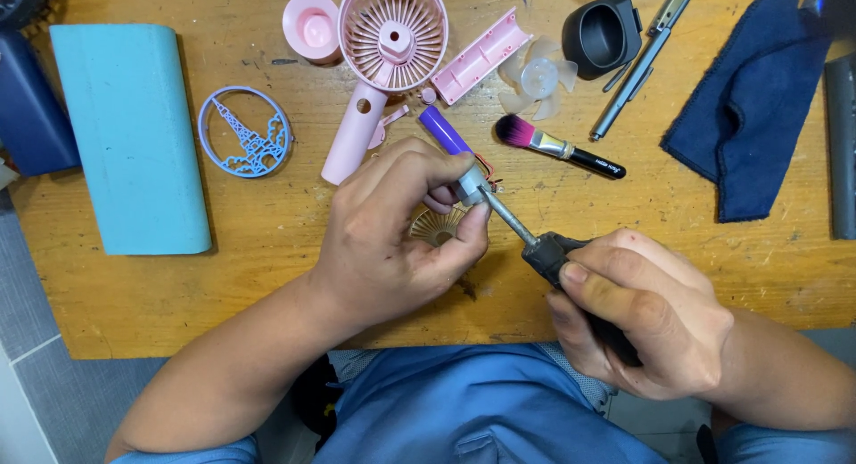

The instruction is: Repairing a small portable electric fan by disassembling it, cleaning components, and soldering wires to the motor.

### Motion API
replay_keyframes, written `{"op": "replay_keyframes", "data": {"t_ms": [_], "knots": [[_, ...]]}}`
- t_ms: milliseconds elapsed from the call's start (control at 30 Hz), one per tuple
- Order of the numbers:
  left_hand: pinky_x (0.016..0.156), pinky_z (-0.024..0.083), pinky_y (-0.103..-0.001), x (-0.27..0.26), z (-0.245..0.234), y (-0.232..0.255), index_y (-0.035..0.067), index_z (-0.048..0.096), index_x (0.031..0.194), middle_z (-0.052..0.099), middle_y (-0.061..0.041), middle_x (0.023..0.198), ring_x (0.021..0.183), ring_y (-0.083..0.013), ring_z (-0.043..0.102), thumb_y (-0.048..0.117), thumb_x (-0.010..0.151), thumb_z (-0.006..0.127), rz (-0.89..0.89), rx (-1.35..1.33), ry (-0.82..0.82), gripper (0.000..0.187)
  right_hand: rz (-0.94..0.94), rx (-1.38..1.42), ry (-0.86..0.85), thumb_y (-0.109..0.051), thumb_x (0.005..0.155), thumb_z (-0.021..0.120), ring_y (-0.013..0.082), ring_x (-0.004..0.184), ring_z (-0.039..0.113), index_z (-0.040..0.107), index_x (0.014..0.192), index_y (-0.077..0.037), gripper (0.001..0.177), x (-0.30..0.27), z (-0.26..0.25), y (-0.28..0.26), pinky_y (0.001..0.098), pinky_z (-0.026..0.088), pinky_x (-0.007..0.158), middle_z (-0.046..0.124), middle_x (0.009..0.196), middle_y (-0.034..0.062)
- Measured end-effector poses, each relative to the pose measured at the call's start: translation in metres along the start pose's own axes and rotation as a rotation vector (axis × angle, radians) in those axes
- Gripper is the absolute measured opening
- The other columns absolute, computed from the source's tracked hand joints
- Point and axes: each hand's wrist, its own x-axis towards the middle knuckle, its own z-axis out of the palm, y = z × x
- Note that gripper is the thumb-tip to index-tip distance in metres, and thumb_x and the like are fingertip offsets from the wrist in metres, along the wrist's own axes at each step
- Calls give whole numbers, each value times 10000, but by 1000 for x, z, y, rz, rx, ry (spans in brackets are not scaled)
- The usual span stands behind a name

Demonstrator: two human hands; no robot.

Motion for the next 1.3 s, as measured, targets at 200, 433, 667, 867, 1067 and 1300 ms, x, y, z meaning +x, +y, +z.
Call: {"op": "replay_keyframes", "data": {"t_ms": [200,433,667,867,1067,1300], "knots": [[718,564,-316,3,-4,5,-94,687,1149,714,-137,957,792,-212,646,-91,881,869,17,-21,6,324,-55,-16,-3,72,928,815,259,713,753,662,1025,62,181,5,-8,0,378,686,678,771,884,212],[736,588,-334,-1,-1,2,-92,698,1116,778,-172,995,789,-238,697,-28,847,945,36,40,47,370,20,-12,-50,14,925,855,284,751,779,643,1134,93,309,-6,-19,-2,432,721,760,785,939,231],[880,678,-379,-1,0,1,-106,689,1194,820,-232,1122,942,-293,789,-69,877,938,55,-12,36,405,118,-30,-24,-25,882,889,288,757,814,633,1089,74,344,-12,-20,-6,432,729,765,786,873,206],[825,663,-350,0,-1,1,-114,696,1175,812,-223,1082,896,-272,775,-67,883,927,33,-36,41,376,85,-7,-62,-51,905,875,244,737,812,629,1112,45,335,-11,-21,-3,431,742,771,790,862,163],[807,653,-345,1,-2,3,-110,701,1167,809,-212,1063,875,-262,764,-59,879,927,26,-32,38,370,76,6,-18,-68,886,876,252,708,799,648,1074,46,316,-14,-15,-2,436,744,752,784,838,196],[811,638,-349,1,-2,4,-108,701,1178,807,-203,1067,873,-260,752,-66,875,930,27,-28,44,382,37,-9,-7,-40,915,845,256,708,778,635,1091,48,288,-13,-12,1,439,737,750,772,842,185]]}}
